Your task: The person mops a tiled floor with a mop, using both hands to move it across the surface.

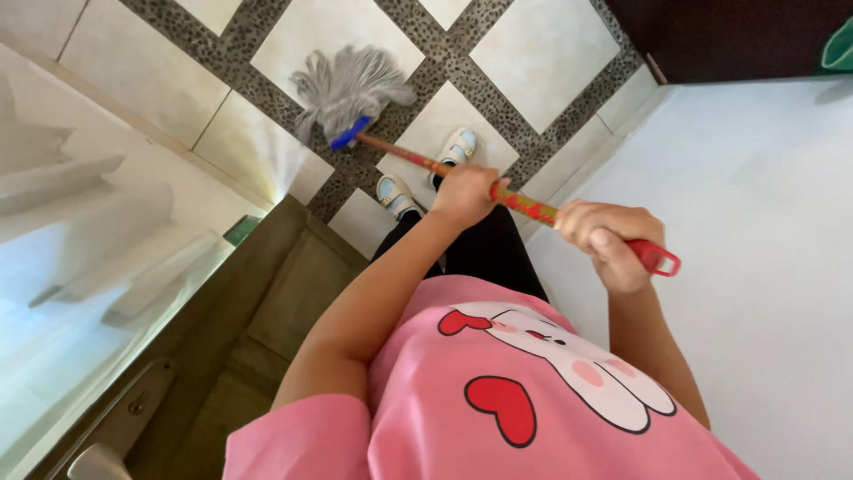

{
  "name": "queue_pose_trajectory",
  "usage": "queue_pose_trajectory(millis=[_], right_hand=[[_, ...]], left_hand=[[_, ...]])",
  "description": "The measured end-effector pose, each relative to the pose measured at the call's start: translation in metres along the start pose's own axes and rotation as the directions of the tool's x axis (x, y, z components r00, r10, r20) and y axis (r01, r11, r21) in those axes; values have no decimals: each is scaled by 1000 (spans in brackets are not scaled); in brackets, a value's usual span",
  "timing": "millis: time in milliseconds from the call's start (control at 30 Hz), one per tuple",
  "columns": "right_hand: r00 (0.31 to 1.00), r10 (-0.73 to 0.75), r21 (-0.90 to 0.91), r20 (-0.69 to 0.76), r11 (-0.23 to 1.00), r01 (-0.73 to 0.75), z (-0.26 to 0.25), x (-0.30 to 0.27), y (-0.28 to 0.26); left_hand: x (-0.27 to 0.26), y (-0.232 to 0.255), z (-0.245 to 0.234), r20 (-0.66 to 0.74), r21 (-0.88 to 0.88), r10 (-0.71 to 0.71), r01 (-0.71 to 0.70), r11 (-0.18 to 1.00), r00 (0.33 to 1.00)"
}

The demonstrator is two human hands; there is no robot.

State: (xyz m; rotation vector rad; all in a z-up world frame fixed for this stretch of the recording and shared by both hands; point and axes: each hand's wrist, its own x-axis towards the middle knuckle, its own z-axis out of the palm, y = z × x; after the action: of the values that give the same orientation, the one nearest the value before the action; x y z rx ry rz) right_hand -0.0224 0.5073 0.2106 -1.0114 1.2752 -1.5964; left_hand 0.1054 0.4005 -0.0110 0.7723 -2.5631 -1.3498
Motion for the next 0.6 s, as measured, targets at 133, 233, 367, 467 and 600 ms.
queue_pose_trajectory(millis=[133,233,367,467,600], right_hand=[[998,3,40,55,999,-5,-8,6,10],[992,48,57,114,997,-55,-32,6,6],[995,-3,-14,98,1000,4,-73,5,-16],[997,-63,-92,43,994,66,-106,0,-35],[987,-162,-218,-20,964,154,-141,-5,-44]], left_hand=[[-25,-3,-11,65,1,-28,28,1000,998],[-24,7,5,99,30,-78,76,997,992],[26,37,27,67,-26,41,-39,999,997],[75,60,51,34,-30,162,-161,986,986],[139,83,85,-54,30,350,-348,937,935]])
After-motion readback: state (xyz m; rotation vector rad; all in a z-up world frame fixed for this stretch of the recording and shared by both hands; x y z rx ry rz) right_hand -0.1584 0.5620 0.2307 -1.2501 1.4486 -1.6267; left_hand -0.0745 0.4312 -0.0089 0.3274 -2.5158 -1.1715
